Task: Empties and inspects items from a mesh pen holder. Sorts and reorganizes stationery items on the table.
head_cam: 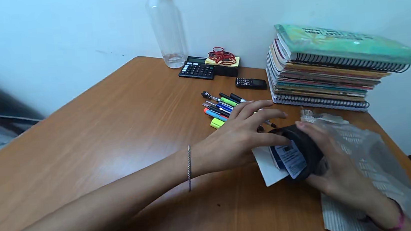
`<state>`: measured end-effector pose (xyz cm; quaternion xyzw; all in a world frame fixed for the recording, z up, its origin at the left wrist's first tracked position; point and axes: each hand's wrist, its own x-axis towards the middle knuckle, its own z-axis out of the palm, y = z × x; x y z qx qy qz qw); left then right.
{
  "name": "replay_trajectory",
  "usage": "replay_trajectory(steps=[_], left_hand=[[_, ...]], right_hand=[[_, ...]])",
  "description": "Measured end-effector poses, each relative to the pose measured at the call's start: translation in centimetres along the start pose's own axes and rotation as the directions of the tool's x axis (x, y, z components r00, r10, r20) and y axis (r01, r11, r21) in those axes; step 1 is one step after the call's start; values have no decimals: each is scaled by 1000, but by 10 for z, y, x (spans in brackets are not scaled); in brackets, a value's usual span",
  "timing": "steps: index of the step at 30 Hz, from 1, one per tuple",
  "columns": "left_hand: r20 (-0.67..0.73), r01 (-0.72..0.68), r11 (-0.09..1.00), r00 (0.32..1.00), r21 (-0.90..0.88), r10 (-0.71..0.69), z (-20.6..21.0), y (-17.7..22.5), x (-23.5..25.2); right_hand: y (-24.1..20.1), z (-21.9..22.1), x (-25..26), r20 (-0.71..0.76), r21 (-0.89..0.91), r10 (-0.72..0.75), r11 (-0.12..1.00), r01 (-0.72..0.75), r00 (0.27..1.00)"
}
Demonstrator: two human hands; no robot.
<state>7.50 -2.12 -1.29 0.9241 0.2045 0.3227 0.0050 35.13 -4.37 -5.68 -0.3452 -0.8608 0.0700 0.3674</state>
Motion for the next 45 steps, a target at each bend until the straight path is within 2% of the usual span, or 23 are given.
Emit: replay_trajectory(steps=[8,12,17,23,26,28,32,35,38,41,43,45], left_hand=[[231,-47,997,972,57,32,-8,14,-2],[150,10,999,989,-46,-3,-4,15,-6],[54,35,988,998,-153,-27,-18,22,-3],[50,59,998,997,14,-59,-42,34,-19],[95,188,981,977,55,-192,-58,36,-34],[117,297,955,948,11,-296,-68,31,-46],[144,490,871,865,-42,-480,-85,23,-66],[150,622,781,779,-57,-609,-93,19,-77],[181,754,654,653,-64,-735,-101,15,-77],[300,867,492,492,-81,-817,-109,12,-70],[343,895,440,435,-68,-832,-109,10,-66],[367,907,416,410,-67,-835,-111,8,-64]], right_hand=[[-16,13,-2,67,77,-79,994,74,995],[-18,17,-1,71,154,-40,988,29,997],[-28,17,6,76,320,24,946,-47,997],[-48,29,22,154,398,36,912,-95,987],[-61,42,35,271,463,85,862,-208,959],[-69,52,49,389,542,114,774,-327,914],[-70,78,81,542,626,18,658,-417,841],[-70,95,101,623,588,20,647,-485,782],[-70,99,113,652,501,65,711,-494,755],[-74,85,123,600,416,87,815,-403,795],[-78,76,126,499,378,42,888,-261,866],[-86,69,129,400,318,-23,941,-115,916]])
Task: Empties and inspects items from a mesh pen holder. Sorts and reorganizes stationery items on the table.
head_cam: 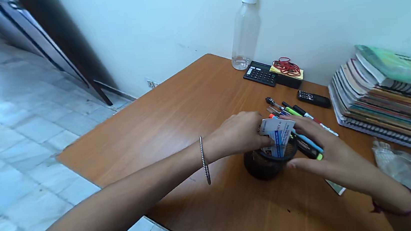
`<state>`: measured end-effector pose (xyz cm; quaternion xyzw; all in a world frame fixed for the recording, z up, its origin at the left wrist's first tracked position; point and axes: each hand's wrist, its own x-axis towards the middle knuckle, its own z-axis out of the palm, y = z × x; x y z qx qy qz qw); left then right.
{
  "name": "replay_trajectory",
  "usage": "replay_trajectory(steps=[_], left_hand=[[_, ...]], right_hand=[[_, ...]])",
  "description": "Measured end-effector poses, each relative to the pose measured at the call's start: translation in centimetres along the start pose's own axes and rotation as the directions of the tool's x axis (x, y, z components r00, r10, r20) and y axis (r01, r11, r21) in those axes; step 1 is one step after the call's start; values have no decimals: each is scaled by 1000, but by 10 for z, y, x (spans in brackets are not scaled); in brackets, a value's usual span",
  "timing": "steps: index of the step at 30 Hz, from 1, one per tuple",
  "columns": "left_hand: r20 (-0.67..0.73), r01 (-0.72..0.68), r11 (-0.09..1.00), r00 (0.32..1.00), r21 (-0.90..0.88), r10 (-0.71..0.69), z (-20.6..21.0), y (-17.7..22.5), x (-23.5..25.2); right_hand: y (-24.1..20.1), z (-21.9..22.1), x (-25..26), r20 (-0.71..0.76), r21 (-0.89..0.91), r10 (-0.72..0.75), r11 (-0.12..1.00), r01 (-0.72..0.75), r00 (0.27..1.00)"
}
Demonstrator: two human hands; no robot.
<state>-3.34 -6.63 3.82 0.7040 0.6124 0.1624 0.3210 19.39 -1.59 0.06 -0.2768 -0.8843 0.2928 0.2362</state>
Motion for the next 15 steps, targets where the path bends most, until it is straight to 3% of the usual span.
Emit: replay_trajectory(steps=[4,8,15], left_hand=[[0,-88,996,996,-34,88,-1,-7,0],[-26,-223,968,975,-117,222,3,-16,-1],[7,-371,805,907,-463,422,3,-36,13]], right_hand=[[-8,-2,2,17,-27,-38,999,38,999],[-8,2,6,-111,-47,-94,995,89,989],[-9,9,8,-247,-174,-100,983,58,964]])
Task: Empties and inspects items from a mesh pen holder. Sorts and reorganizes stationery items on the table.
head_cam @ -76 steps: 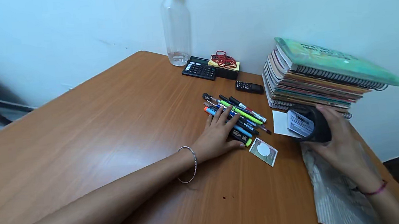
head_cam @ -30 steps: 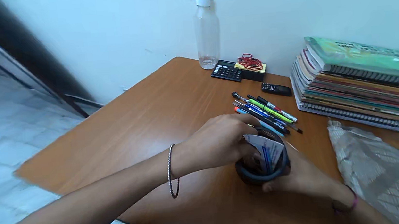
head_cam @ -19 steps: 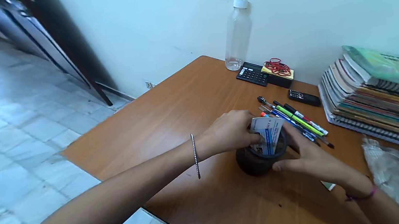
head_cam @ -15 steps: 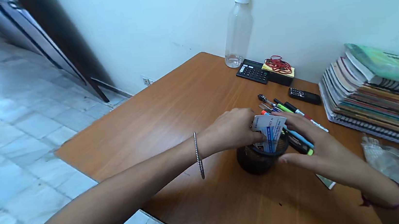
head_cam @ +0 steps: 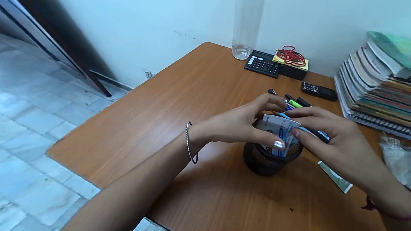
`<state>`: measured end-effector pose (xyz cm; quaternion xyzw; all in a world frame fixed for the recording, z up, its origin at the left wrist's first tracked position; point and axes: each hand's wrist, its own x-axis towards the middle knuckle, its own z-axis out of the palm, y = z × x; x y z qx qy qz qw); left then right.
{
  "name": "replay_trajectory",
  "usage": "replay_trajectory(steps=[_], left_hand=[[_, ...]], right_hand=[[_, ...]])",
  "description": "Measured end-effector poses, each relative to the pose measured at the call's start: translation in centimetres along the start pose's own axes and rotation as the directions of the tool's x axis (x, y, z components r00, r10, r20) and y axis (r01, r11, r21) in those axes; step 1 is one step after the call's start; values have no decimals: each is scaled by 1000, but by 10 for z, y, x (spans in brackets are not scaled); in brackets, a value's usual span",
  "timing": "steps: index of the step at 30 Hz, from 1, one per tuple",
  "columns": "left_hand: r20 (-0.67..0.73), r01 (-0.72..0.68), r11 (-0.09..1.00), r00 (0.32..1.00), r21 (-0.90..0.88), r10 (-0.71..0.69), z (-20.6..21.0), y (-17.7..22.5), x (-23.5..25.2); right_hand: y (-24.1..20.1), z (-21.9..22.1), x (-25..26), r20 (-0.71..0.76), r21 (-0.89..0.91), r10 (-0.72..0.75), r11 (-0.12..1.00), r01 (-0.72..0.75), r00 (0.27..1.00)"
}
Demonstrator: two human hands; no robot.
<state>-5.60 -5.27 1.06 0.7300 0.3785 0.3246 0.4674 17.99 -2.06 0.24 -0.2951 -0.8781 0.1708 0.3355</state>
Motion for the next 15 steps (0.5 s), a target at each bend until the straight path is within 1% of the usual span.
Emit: replay_trajectory(steps=[2,4,7,11,13,15], left_hand=[[88,-47,995,995,-89,55,-5,-15,1],[160,-35,987,985,-157,61,-7,-26,1],[246,-24,980,967,-197,73,-13,-34,-1],[279,81,972,960,-221,-16,-9,-38,-2],[278,74,972,961,-224,-9,-2,-42,0],[239,36,978,971,-206,14,4,-45,1]], right_hand=[[1,3,1,4,-10,-43,999,43,999],[2,6,2,22,-22,-114,993,115,993],[1,9,2,-7,-63,-192,979,191,981],[0,5,0,25,-190,-196,962,197,980],[-1,2,-2,34,-259,-194,946,196,980],[-1,1,-4,33,-296,-194,935,195,980]])
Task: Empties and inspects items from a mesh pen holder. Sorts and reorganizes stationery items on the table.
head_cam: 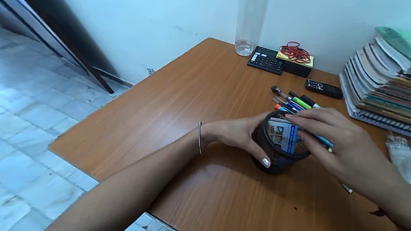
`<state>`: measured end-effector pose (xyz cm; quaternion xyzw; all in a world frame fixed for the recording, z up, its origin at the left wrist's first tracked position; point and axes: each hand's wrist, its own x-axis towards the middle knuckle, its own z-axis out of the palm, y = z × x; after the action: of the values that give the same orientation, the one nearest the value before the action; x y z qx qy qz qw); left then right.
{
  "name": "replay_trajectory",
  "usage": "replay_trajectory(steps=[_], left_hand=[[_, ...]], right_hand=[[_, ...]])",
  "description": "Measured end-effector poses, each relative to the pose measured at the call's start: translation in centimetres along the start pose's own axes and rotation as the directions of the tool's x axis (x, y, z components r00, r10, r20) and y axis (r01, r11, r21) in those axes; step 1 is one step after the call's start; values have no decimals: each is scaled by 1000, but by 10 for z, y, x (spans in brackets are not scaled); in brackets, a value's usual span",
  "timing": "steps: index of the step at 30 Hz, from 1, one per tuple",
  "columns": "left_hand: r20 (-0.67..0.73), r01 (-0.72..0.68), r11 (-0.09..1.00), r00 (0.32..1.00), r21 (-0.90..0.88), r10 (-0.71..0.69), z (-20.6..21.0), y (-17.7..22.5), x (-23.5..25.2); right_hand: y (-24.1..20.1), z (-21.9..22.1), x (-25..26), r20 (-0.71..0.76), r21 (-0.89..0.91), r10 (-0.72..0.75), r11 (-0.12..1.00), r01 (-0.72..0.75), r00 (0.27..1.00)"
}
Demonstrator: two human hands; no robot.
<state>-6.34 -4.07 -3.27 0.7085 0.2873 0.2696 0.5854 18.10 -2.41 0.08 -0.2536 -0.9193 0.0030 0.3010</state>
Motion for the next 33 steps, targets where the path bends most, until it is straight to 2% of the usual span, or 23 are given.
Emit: replay_trajectory(steps=[4,9,14,18,22,29,33], left_hand=[[-62,-37,998,997,55,41,7,1,3],[-122,18,998,992,56,-11,13,6,2],[-147,-13,996,989,92,26,16,2,4],[-152,17,996,988,83,-4,18,2,4],[-193,4,993,981,116,19,20,-2,5],[-347,-15,966,932,257,107,30,-4,8],[-336,-142,897,894,419,298,29,-13,10]], right_hand=[[2,-7,0,27,40,42,998,-43,999],[1,-4,3,34,17,117,993,-118,993],[3,-4,7,72,61,228,971,-232,971],[3,-10,6,135,166,366,908,-385,921],[-2,-7,7,113,278,482,824,-494,869],[-8,2,6,7,286,502,828,-483,865],[-6,1,3,-28,216,370,909,-356,929]])
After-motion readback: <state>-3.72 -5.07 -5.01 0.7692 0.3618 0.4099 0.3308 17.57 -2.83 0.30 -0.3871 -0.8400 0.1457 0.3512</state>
